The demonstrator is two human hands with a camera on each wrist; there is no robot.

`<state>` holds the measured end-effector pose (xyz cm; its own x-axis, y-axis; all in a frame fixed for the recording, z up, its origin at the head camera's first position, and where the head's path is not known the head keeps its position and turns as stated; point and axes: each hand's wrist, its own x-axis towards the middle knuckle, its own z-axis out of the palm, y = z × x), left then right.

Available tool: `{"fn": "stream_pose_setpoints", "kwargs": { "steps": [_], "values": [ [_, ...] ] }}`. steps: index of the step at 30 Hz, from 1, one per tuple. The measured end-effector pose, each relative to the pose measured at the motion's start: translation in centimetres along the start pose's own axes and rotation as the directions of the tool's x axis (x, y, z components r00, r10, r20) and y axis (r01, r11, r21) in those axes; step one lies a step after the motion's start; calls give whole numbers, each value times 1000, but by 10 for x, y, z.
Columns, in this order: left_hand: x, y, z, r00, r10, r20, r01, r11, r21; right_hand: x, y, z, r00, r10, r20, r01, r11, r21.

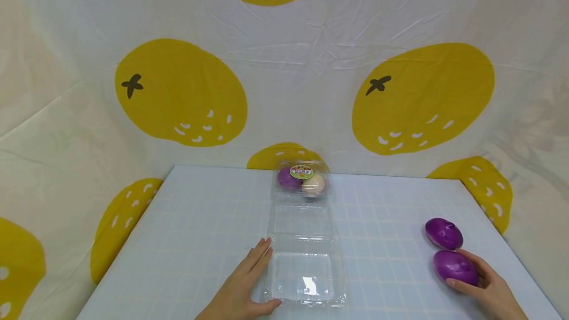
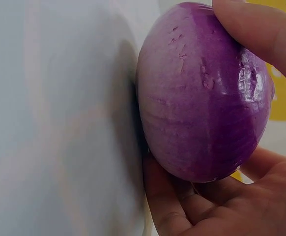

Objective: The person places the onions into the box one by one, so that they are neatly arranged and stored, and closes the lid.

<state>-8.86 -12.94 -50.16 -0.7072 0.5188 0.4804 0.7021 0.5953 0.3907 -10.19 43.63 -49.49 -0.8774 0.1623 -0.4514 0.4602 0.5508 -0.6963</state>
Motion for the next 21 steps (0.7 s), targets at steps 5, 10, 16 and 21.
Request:
{"fn": "stream_pose_setpoints", "kwargs": {
  "steps": [5,10,16,21],
  "values": [
    [-1,1,-1,1000,-7,3,7,1000,-6,-1,-5,5,1000,-9,13,9,1000,-12],
    [0,0,-1,1000,-10,8,10,1000,-27,-2,-14,12,999,-21,25,22,1000,-14],
    [0,0,0,1000,-8,5,8,999,-43,-6,-25,20,998,-47,50,48,999,-17],
    [0,1,-1,1000,-12,7,13,999,-40,-8,-33,28,994,-98,56,99,995,-21]
  ]
}}
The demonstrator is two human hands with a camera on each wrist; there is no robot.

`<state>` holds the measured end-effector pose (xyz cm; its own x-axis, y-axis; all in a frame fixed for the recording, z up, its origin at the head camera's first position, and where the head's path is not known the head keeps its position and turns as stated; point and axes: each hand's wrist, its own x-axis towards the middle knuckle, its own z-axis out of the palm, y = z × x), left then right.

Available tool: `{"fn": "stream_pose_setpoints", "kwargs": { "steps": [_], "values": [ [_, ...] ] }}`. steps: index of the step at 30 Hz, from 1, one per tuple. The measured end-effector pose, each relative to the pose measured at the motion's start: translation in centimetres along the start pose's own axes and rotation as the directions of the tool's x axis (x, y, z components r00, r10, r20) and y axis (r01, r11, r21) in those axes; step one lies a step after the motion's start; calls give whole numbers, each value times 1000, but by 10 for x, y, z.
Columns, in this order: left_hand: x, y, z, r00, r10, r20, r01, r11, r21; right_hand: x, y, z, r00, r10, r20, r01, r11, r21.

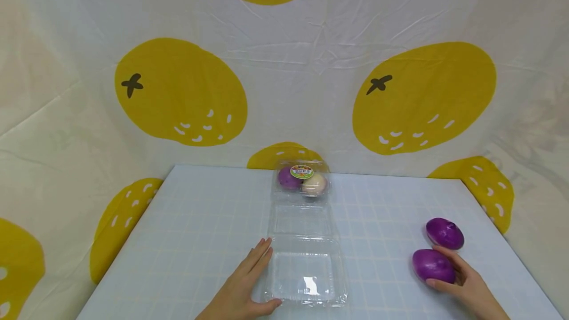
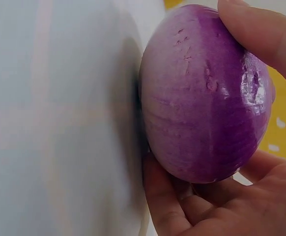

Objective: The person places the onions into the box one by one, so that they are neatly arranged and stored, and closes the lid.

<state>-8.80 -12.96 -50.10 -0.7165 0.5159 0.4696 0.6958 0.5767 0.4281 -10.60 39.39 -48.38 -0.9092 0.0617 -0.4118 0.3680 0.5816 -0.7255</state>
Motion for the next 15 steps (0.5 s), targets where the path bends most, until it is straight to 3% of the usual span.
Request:
{"fn": "stream_pose_setpoints", "kwargs": {
  "steps": [8,15],
  "values": [
    [1,2,-1,1000,1,-3,-1,1000,5,-2,-10,15,990,-140,-20,140,990,-23],
    [1,1,-1,1000,6,-10,-6,1000,3,0,-25,20,984,-178,5,178,984,-23]
  ]
}}
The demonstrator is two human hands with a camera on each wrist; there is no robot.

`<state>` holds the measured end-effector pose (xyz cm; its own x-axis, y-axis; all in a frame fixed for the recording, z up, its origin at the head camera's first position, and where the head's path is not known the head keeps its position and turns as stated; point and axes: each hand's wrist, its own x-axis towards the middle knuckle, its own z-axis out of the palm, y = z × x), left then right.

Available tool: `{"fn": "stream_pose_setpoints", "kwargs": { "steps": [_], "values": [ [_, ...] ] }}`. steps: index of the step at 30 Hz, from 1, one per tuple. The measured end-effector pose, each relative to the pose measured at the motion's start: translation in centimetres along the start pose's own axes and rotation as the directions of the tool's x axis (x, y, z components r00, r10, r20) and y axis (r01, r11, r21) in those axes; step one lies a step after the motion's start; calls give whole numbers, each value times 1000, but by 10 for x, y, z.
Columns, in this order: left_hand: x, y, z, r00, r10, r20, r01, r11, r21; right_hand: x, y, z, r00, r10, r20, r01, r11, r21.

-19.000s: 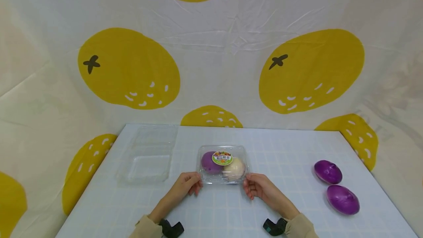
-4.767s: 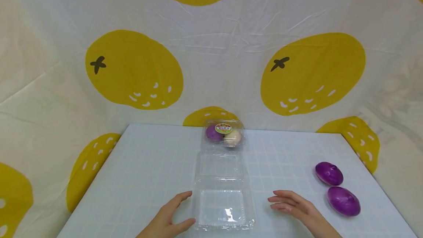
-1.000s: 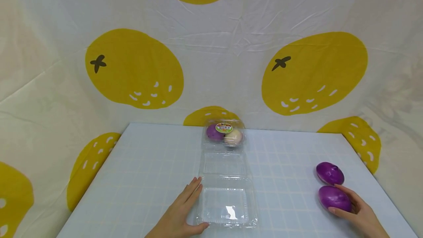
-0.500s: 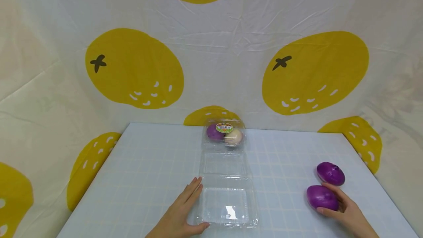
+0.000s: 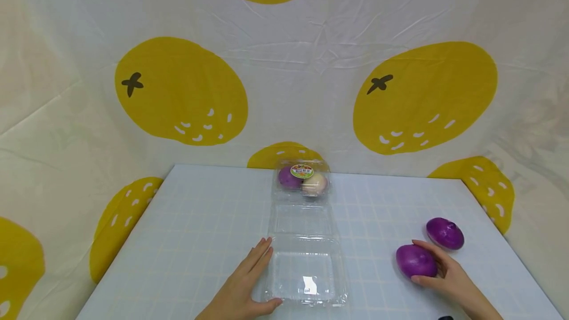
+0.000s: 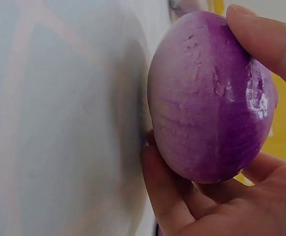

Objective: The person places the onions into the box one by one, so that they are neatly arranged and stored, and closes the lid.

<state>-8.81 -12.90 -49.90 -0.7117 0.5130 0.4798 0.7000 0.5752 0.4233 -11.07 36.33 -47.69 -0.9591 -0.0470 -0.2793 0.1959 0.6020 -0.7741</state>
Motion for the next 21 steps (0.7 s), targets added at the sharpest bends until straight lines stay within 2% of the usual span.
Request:
{"fn": "stream_pose_setpoints", "kwargs": {
  "steps": [5,9,15,21],
  "values": [
    [0,0,0,1000,1,1,-1,1000,5,3,-6,-1,994,-108,-30,105,992,-75],
    [0,-1,0,1000,-1,1,1,1000,3,6,-15,-3,983,-181,-33,178,981,-79],
    [-1,-2,2,1000,-2,-3,2,1000,3,7,-28,-6,976,-217,-23,215,975,-58],
    [-1,-1,3,1000,-3,-7,3,1000,9,8,-42,-6,961,-275,-24,274,961,-34]
  ]
}}
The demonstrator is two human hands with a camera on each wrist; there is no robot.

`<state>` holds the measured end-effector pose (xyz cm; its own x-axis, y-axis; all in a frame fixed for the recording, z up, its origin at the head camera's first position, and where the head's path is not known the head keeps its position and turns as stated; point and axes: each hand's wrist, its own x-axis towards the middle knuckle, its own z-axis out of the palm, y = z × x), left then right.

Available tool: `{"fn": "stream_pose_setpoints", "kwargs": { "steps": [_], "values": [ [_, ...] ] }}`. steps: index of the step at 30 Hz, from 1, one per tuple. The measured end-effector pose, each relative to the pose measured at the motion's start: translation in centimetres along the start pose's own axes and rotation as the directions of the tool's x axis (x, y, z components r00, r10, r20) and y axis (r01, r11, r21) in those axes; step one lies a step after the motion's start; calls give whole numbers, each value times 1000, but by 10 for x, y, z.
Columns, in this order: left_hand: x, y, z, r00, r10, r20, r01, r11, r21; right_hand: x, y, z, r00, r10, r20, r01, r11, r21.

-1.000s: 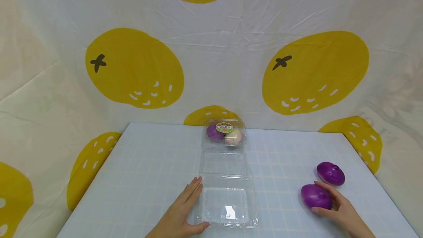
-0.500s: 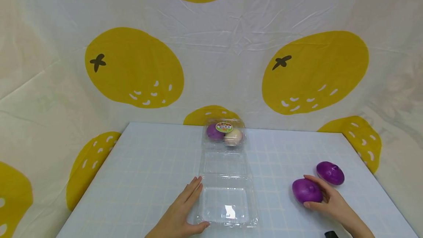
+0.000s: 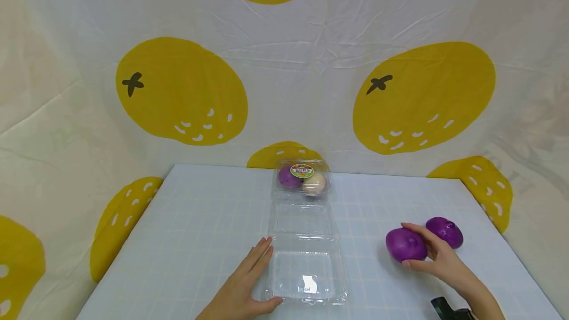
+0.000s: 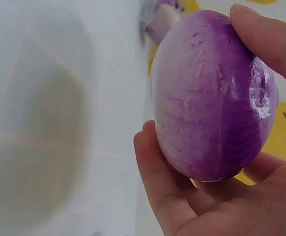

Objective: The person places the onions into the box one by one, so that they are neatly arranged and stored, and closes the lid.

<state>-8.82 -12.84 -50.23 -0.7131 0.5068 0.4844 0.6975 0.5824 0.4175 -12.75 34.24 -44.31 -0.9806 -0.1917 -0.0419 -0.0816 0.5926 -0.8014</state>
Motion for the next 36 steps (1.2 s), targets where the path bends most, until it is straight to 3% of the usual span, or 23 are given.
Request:
{"fn": "stream_pose_setpoints", "kwargs": {
  "steps": [11,25,36],
  "values": [
    [1,3,-2,1000,-18,11,18,1000,-6,4,-31,5,989,-143,-26,144,989,22],
    [0,2,-1,1000,-15,10,15,1000,9,10,-60,14,981,-192,-31,193,981,33],
    [2,2,-2,1000,-6,7,6,1000,-9,12,-85,29,975,-219,-27,220,970,101]
  ]
}}
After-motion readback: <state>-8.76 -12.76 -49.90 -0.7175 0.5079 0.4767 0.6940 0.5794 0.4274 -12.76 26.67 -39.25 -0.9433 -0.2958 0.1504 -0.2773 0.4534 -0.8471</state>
